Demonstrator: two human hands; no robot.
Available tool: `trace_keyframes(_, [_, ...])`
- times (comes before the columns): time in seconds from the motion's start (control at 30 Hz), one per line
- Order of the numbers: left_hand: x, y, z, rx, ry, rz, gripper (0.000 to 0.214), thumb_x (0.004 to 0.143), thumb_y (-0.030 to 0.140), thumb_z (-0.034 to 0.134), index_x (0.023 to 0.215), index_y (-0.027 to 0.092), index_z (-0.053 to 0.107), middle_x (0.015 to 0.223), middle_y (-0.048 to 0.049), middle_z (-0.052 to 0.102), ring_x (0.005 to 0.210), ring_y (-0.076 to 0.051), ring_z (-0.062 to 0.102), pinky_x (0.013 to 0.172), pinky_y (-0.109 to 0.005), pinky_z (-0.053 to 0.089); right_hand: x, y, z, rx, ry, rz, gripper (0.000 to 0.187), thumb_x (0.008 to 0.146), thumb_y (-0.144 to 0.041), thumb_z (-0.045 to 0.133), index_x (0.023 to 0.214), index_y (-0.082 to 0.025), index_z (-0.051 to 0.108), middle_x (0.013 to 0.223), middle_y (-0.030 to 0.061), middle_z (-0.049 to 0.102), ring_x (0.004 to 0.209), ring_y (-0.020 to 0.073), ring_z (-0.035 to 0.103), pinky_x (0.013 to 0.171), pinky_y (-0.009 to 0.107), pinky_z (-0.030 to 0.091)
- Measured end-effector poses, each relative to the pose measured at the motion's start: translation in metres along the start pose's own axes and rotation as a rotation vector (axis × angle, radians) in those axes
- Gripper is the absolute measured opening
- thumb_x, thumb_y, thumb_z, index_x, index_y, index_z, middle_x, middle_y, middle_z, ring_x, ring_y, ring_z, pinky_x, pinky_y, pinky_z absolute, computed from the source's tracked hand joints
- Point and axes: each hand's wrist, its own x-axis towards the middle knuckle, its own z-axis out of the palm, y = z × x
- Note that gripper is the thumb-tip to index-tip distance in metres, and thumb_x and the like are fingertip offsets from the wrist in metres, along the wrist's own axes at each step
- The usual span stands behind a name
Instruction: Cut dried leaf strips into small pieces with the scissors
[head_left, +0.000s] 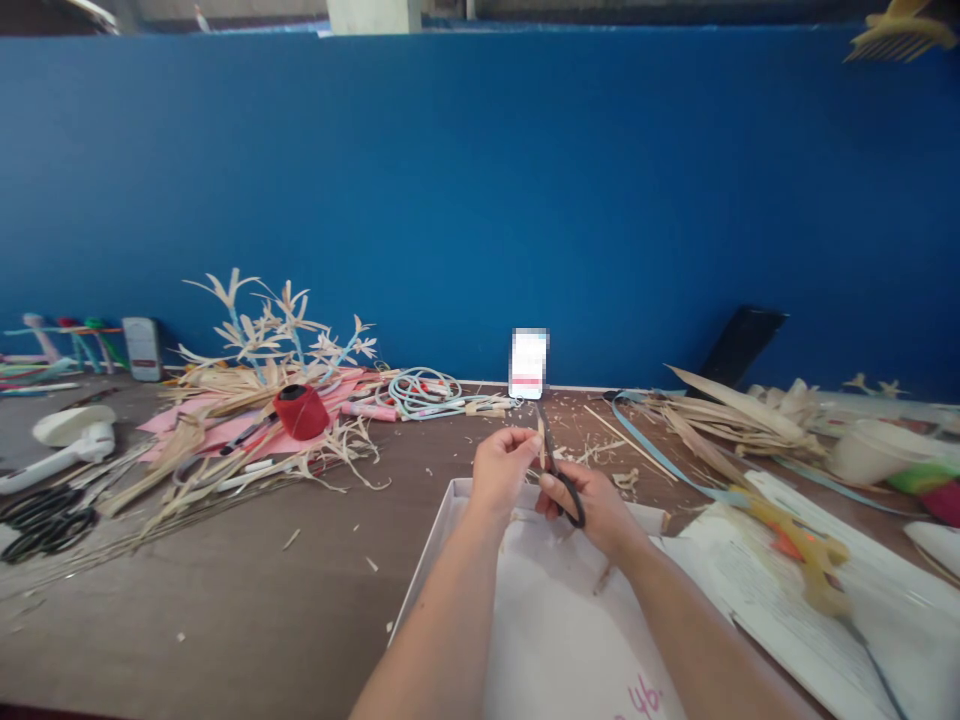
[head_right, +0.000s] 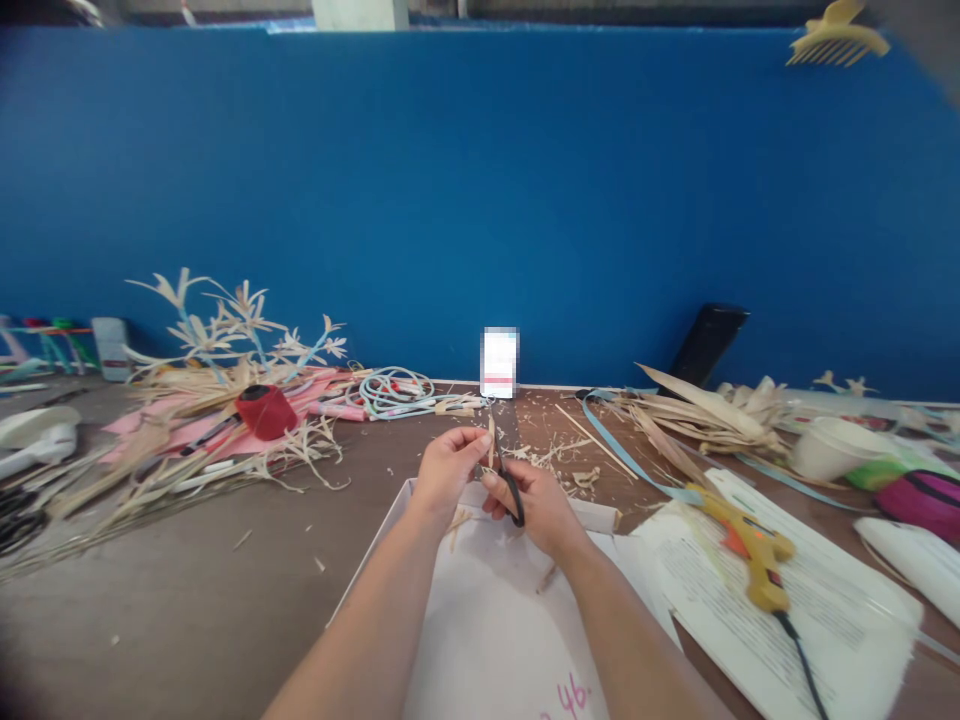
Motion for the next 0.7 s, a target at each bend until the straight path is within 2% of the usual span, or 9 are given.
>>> trace_keyframes(0.43, [0.0, 0.0021, -0.0006, 0.043, 0.044, -0.025, 0.019, 0.065, 0.031, 0.063, 0.074, 0.014, 0.063, 0.057, 0.0013, 0.057, 0.048, -0.006, 0.046, 0.052, -0.019, 0.038, -0.0009, -0.0027, -0.0003, -0.01, -0.017, -0.01, 0.025, 0.077, -0.041, 0.056, 0.08, -0.016, 0.059, 0.06, 0.0008, 0.062, 0.052, 0.0112, 0.054, 0.05, 0.021, 0.041])
trace_keyframes(0.7, [-0.0001, 0.0013, -0.0021, 0.072, 0.04, 0.027, 0.02, 0.065, 0.032, 0.062, 0.075, 0.014, 0.062, 0.059, 0.0002, 0.058, 0.052, -0.008, 0.049, 0.052, -0.02, 0.038, -0.0011, -0.006, 0.0006, -0.046, 0.0, -0.003, 0.027, 0.076, -0.044, 0.056, 0.075, -0.017, 0.06, 0.057, 0.0002, 0.061, 0.05, 0.0121, 0.054, 0.05, 0.022, 0.042])
